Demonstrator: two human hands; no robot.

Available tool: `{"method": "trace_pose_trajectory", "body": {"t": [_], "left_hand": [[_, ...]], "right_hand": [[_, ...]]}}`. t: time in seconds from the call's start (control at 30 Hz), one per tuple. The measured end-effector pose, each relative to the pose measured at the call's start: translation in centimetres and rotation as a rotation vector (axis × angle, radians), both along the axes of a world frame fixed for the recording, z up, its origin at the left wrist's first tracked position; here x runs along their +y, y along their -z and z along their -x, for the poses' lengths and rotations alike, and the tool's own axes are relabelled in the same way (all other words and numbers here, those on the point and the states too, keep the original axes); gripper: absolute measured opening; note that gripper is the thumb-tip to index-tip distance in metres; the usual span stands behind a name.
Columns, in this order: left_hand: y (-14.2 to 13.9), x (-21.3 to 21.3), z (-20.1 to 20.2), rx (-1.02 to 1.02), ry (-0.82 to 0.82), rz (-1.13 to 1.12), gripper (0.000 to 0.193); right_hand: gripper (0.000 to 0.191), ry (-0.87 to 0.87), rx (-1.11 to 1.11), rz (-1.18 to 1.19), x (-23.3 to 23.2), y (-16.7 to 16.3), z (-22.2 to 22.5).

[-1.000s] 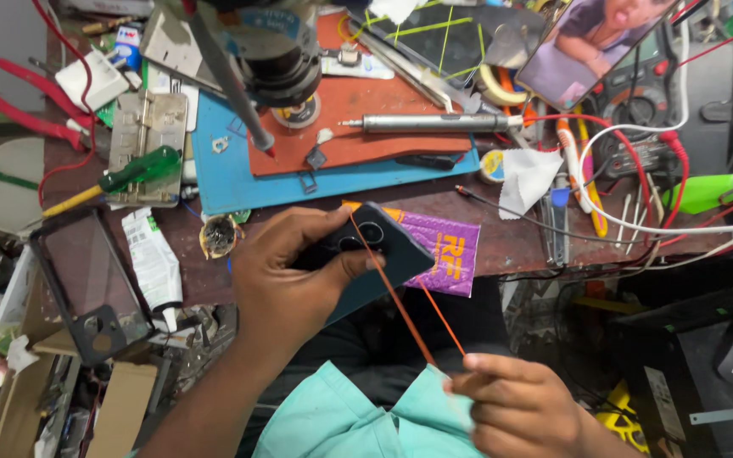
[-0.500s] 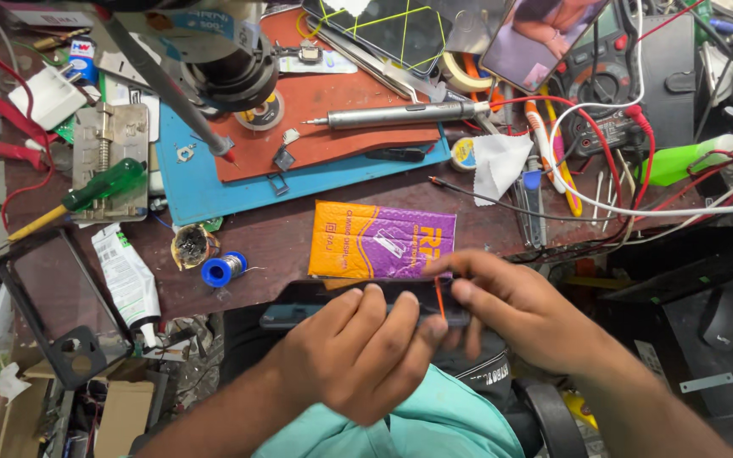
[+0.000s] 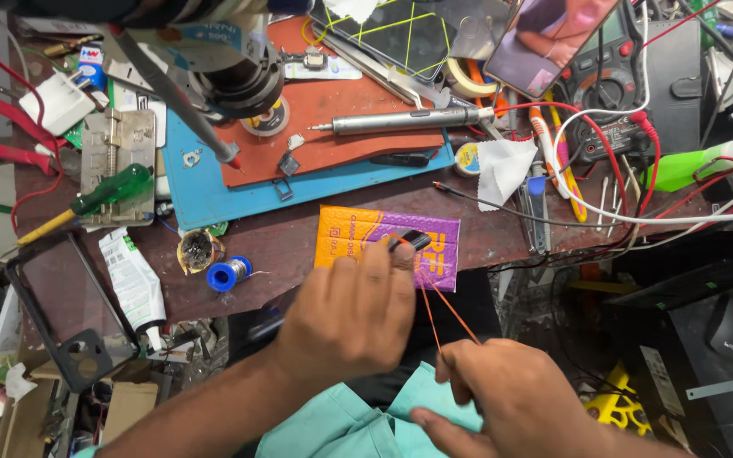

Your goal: The person applies adhesive to the edges of a disassembled smartphone chassis, then secures the device by wrapping multiple rubber bands around it. The person handles the phone, adhesive tube, and rubber bands on a cluttered workbench.

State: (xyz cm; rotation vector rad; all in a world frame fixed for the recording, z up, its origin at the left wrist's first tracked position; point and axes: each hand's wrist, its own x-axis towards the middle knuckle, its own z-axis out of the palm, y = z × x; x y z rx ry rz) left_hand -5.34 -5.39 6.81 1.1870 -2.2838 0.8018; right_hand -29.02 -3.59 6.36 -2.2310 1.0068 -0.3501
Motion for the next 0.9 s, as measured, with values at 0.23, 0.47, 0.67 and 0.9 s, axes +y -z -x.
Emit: {"method": "trace_pose_trajectory", "body": {"t": [0.23,0.47,0.67,0.9], "left_hand": [[-0.4,2.1,-0.9,0.468,-0.043,0.002,0.023],[0.1,3.5,0.0,0.68,0.048,0.052,0.036],[1.0,4.3,0.9,0.572,0.334,0.117,0.019],[2.0,2.5,-0.3,-0.147,0.436,0.36,0.024]], "right_hand": [[0.037,-0.009,-0.022,0.497,0.9,2.6,0.9],[0.053,0.032,-1.713,-1.921,3.1,5.9,1.9],[0.06,-0.159,-1.767,-1.813,-0.5,3.4,-0.3],[0.052,0.07,-0.591,-1.195,-4.1,0.5,1.6]]}}
